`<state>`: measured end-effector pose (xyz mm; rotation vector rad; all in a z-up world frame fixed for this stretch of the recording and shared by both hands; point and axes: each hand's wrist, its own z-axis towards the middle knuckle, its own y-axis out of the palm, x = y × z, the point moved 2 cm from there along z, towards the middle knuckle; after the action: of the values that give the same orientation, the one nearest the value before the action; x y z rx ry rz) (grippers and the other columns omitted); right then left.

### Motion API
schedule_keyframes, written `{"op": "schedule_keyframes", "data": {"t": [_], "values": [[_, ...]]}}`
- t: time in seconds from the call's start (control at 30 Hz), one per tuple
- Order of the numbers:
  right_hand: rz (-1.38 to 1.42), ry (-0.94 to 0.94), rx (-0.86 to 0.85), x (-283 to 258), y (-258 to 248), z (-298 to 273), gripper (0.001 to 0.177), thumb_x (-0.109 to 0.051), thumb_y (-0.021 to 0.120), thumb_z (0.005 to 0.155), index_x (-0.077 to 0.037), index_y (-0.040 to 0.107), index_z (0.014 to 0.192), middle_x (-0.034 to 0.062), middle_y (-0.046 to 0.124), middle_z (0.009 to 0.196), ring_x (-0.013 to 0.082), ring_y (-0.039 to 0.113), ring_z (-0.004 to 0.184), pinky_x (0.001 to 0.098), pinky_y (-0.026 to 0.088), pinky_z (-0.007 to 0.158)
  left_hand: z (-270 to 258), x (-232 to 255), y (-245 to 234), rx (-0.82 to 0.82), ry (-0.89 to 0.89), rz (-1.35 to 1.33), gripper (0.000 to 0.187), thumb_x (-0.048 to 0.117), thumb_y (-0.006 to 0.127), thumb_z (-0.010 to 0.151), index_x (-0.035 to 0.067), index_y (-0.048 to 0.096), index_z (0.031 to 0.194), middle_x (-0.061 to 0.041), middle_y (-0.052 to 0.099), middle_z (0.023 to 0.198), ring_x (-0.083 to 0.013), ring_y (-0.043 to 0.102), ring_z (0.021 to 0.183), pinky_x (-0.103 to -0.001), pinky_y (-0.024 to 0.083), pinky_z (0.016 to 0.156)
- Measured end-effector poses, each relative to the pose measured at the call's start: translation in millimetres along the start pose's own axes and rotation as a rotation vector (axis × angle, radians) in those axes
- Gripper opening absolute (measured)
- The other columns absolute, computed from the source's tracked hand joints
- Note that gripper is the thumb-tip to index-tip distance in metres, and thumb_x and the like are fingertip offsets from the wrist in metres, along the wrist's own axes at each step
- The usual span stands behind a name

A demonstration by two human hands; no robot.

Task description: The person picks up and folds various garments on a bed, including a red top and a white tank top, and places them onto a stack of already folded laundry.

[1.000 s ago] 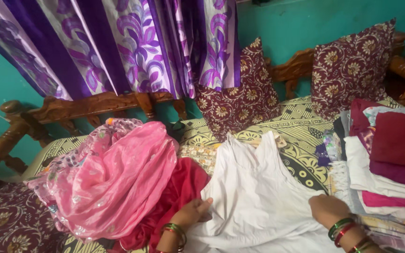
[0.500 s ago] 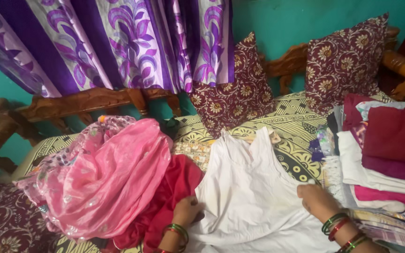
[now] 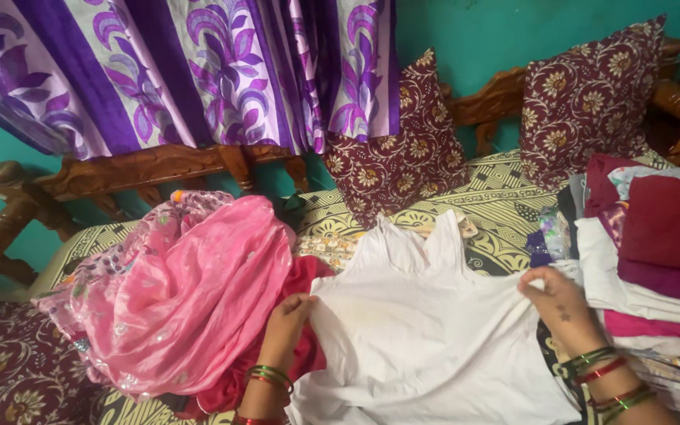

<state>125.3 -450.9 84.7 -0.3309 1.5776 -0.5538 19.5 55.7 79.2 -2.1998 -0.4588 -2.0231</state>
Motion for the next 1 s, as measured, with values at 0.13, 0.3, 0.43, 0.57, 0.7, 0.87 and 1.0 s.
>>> {"op": "schedule_keyframes", "data": {"t": [0.13,0.3,0.43,0.57,0.7,0.87,1.0], "values": [[0.429,-0.069,-0.124,-34.6,-10.0,-11.5,0.031,-0.010,0.071,0.083,-0.004,0.066,0.113,-0.0045,0.053,0.080,0.0090,0.048,0.071,0.0260,0.040,0.059,-0.8,-10.1,-2.8,0.072,-0.030,0.114,0.013,0.019,0.069,0.095,0.007,0.073,0.096,0.007,0.058,0.073,-0.0035,0.047,0.061,-0.021,0.034,0.054],[0.269,0.202,-0.497,-38.2,-22.4,-38.4,0.035,-0.008,0.063,0.088,-0.011,0.073,0.122,-0.0024,0.029,0.065,0.0146,0.022,0.053,0.0317,0.015,0.048,-17.5,0.8,12.8,0.010,-0.214,0.091,0.017,0.027,0.061,0.098,0.013,0.064,0.106,0.001,0.053,0.065,-0.0087,0.044,0.045,-0.026,0.030,0.041],[0.079,0.070,-0.406,-30.4,-22.8,-33.0,0.032,-0.011,0.055,0.092,-0.011,0.075,0.118,-0.0029,0.037,0.066,0.0138,0.034,0.058,0.0310,0.031,0.054,-29.9,4.1,27.3,-0.039,-0.458,0.315,0.020,0.028,0.065,0.096,0.013,0.057,0.107,-0.012,0.069,0.067,-0.0168,0.060,0.048,-0.029,0.044,0.045],[0.121,0.019,-0.436,-10.6,-14.7,-13.2,0.030,-0.011,0.058,0.090,-0.007,0.078,0.112,-0.0030,0.057,0.072,0.0103,0.049,0.068,0.0269,0.044,0.066,-19.3,-9.8,18.5,-0.219,-0.384,0.403,0.032,0.021,0.075,0.093,-0.008,0.065,0.102,-0.011,0.068,0.065,-0.0147,0.058,0.045,-0.029,0.041,0.041],[0.181,-0.064,-0.475,-25.4,-15.5,-20.8,0.026,-0.016,0.066,0.089,-0.006,0.077,0.109,-0.0012,0.079,0.093,0.0086,0.065,0.092,0.0235,0.048,0.085,-25.2,13.0,18.7,-0.227,-0.392,0.157,0.027,0.014,0.073,0.091,0.000,0.066,0.113,-0.006,0.073,0.081,-0.0104,0.061,0.054,-0.022,0.045,0.048],[-0.683,0.079,-0.445,-59.6,-26.1,-45.9,0.039,-0.025,0.065,0.100,-0.028,0.068,0.139,0.0241,0.070,0.098,0.0297,0.068,0.091,0.0352,0.056,0.086,-39.2,44.1,28.2,-0.218,-0.403,-0.096,0.025,0.016,0.066,0.092,0.013,0.065,0.117,-0.004,0.070,0.088,-0.0124,0.066,0.061,-0.022,0.055,0.056],[-0.186,-0.197,-0.247,-47.2,-24.0,-29.0,0.027,-0.023,0.063,0.093,-0.012,0.084,0.108,0.0011,0.083,0.097,0.0147,0.074,0.088,0.0276,0.054,0.082,-34.0,46.4,20.4,-0.187,-0.343,-0.024,0.020,0.019,0.067,0.096,0.006,0.060,0.109,-0.009,0.067,0.081,-0.0149,0.067,0.062,-0.024,0.050,0.052]]}}
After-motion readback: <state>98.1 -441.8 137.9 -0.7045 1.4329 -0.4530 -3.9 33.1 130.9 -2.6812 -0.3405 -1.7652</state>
